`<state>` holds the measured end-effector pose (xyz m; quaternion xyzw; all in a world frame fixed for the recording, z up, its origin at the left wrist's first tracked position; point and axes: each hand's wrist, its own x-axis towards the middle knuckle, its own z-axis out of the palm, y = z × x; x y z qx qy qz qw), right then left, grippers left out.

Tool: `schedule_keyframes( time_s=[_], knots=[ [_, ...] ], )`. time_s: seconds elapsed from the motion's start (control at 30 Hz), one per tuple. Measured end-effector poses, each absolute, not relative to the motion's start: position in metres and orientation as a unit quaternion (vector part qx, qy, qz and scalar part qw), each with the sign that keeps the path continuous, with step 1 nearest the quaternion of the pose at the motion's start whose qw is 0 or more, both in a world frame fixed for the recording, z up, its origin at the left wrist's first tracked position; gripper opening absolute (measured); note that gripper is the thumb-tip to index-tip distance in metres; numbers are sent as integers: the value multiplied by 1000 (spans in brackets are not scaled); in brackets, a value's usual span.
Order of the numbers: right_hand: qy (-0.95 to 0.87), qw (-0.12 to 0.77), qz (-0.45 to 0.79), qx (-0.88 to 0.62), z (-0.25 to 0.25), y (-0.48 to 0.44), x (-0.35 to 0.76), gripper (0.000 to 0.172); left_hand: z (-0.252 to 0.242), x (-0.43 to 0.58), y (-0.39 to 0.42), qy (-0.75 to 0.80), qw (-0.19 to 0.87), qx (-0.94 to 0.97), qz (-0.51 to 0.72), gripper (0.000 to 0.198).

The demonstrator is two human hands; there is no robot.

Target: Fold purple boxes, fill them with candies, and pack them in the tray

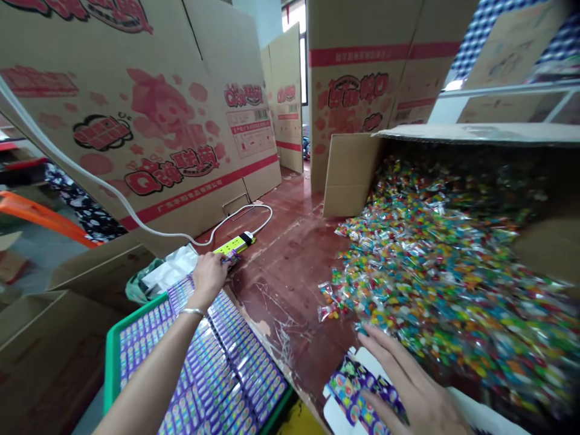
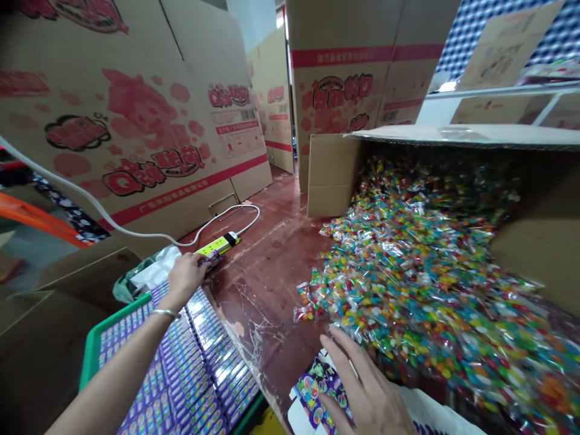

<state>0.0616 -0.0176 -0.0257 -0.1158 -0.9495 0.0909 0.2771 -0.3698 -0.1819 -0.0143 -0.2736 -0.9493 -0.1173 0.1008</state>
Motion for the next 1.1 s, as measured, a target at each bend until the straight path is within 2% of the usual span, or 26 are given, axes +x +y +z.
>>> schedule_keyframes(
  time_s=[0.17, 0.33, 0.47, 0.6, 0.7, 0.87, 0.97, 1.03, 1.1],
  knots=[
    [-950, 265, 102, -126, -28, -20, 69, 56, -20, -375, -178, -951, 120, -270, -95, 29],
    [-941, 233, 148, -194, -26, -13, 78, 48, -11, -346, -172, -930, 123, -316, -142, 29],
    [-923, 194, 188, -275, -20, -1, 81, 27, -25, -251, -158, -877, 22, -433, -207, 24],
    [-926, 138, 181, -301, -19, 0, 74, 25, -46, -135, -150, -790, -119, -563, -210, 32],
    [-934, 82, 134, -320, -26, -9, 63, 23, -56, -90, -146, -800, -150, -556, -168, 45],
    [-931, 70, 116, -338, -41, -21, 43, 13, -61, -84, -144, -834, -158, -505, -160, 42],
    [-913, 105, 183, -349, -38, -18, 39, 4, -58, -87, -148, -830, -172, -489, -207, 41],
    [-888, 138, 287, -332, -28, -14, 42, 15, -53, -90, -151, -809, -214, -467, -285, 34],
    [-845, 164, 409, -302, -16, -11, 47, 19, -46, -96, -154, -750, -310, -433, -393, 25]
  ],
)
